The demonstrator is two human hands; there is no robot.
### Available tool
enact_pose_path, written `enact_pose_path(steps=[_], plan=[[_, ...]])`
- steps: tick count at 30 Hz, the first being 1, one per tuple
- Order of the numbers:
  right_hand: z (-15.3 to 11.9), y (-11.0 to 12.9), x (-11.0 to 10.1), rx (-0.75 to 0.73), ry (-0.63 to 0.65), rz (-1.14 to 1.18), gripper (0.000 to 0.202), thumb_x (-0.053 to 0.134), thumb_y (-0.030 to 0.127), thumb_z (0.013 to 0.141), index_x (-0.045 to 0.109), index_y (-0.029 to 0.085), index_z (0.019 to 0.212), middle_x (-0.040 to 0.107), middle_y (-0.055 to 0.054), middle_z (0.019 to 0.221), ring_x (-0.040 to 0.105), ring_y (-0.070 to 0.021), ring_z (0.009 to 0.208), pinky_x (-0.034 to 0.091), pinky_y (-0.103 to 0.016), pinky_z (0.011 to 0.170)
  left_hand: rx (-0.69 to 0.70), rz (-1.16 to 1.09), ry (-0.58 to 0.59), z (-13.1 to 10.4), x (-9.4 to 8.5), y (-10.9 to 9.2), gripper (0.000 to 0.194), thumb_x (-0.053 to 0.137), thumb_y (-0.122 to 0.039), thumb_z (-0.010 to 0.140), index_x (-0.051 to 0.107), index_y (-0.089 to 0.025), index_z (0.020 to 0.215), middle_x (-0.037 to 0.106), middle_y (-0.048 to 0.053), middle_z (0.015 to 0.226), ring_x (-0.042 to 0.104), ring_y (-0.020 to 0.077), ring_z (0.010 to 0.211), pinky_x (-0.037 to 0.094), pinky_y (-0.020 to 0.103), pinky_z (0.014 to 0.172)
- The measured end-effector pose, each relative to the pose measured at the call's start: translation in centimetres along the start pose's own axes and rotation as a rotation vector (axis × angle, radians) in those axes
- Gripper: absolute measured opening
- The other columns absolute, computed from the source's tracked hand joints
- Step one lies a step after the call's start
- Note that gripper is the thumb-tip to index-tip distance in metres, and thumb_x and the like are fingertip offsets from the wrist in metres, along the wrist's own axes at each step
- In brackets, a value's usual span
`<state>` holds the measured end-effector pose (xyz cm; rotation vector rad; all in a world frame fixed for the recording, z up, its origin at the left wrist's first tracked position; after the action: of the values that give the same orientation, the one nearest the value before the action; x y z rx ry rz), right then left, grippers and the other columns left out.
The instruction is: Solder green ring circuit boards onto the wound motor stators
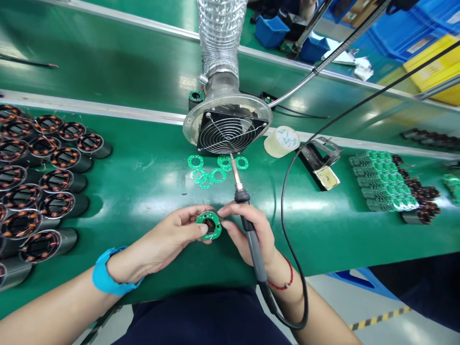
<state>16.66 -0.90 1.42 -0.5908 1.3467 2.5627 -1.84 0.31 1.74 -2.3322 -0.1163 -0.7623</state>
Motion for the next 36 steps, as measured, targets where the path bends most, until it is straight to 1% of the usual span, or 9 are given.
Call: enact_pose_path(steps=[2,5,9,13,18,22,25,30,36], plan=[[0.2,-0.3,-0.1,-0.051,0.016,-0.060,0.038,0.057,0.009,0.092,0.050,0.029,0.123,0.071,-0.003,0.091,0.067,-0.0186,0.080,0.058,-0.035,0.073,-0.007,0.014,0.020,0.0,0.0,-0.1,0.037,0.086,-0.027,0.063,0.073,-0.019,0.097,0.068,0.000,0.092,0.058,0.0120,0.077,0.051,0.028,0.073],[0.5,-0.5,-0.3,-0.129,0.054,-0.220,0.028,0.054,0.009,0.092,0.052,0.028,0.114,0.066,-0.002,0.081,0.063,-0.0181,0.071,0.055,-0.033,0.065,0.060,0.095,-0.052,0.0,0.0,-0.3,0.040,0.084,-0.023,0.063,0.071,-0.020,0.101,0.069,0.000,0.096,0.059,0.0134,0.084,0.050,0.029,0.081],[1.1,-0.3,-0.5,-0.185,0.092,-0.305,0.032,0.050,0.005,0.091,0.048,0.028,0.114,0.065,-0.002,0.080,0.061,-0.0171,0.067,0.054,-0.032,0.062,0.149,0.161,-0.117,0.0,-0.2,-0.4,0.042,0.083,-0.019,0.063,0.070,-0.020,0.103,0.070,0.002,0.104,0.059,0.0175,0.101,0.047,0.030,0.090],[1.7,0.3,-0.6,-0.153,0.108,-0.152,0.041,0.052,0.006,0.091,0.043,0.031,0.123,0.069,-0.004,0.095,0.069,-0.0190,0.085,0.058,-0.036,0.073,0.079,0.107,0.010,0.1,-0.3,-0.2,0.035,0.080,-0.023,0.068,0.071,-0.018,0.102,0.068,0.003,0.101,0.060,0.0148,0.086,0.049,0.028,0.077],[1.4,0.4,-0.5,-0.158,0.088,-0.007,0.047,0.056,0.006,0.091,0.044,0.030,0.130,0.071,-0.003,0.093,0.070,-0.0182,0.080,0.059,-0.035,0.072,-0.061,-0.018,0.208,-0.2,-0.4,-0.1,0.026,0.081,-0.031,0.071,0.072,-0.014,0.090,0.064,0.002,0.083,0.060,0.0119,0.071,0.049,0.025,0.067],[0.7,0.3,-0.3,-0.206,0.035,-0.040,0.051,0.053,0.006,0.091,0.044,0.032,0.135,0.071,-0.003,0.089,0.068,-0.0182,0.074,0.057,-0.036,0.070,-0.139,-0.061,0.253,-0.6,-0.2,0.0,0.031,0.083,-0.034,0.071,0.071,-0.014,0.090,0.063,0.003,0.082,0.061,0.0125,0.070,0.048,0.025,0.065],[0.5,0.4,-0.4,-0.233,0.021,-0.140,0.051,0.053,0.009,0.091,0.045,0.034,0.134,0.069,-0.003,0.088,0.064,-0.0194,0.072,0.055,-0.036,0.066,-0.118,-0.060,0.236,-0.6,0.0,0.1,0.029,0.081,-0.033,0.072,0.070,-0.014,0.091,0.063,0.003,0.086,0.059,0.0121,0.071,0.049,0.027,0.070],[0.9,0.6,0.0,-0.241,0.043,-0.320,0.038,0.053,0.008,0.089,0.050,0.031,0.120,0.066,-0.002,0.082,0.058,-0.0185,0.068,0.048,-0.032,0.060,0.145,0.201,0.006,-0.4,0.1,-0.1,0.035,0.075,-0.026,0.072,0.064,-0.019,0.104,0.062,0.004,0.099,0.057,0.0181,0.090,0.050,0.033,0.081],[1.0,1.0,1.2,-0.057,0.057,-0.348,0.031,0.049,0.005,0.089,0.049,0.027,0.110,0.059,-0.001,0.080,0.054,-0.0176,0.068,0.044,-0.031,0.062,0.729,1.005,-0.357,-0.9,-1.0,0.2,0.040,0.060,-0.010,0.078,0.062,-0.023,0.116,0.060,0.006,0.104,0.057,0.0216,0.097,0.050,0.036,0.086]])
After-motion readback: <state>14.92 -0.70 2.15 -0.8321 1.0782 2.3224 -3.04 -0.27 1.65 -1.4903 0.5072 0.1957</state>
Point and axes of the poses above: each hand's wrist, its own z-axis towards the middle knuckle, its own x-axis out of the palm, y = z × x, the point moved 1 cm from there along z, towards the middle knuckle
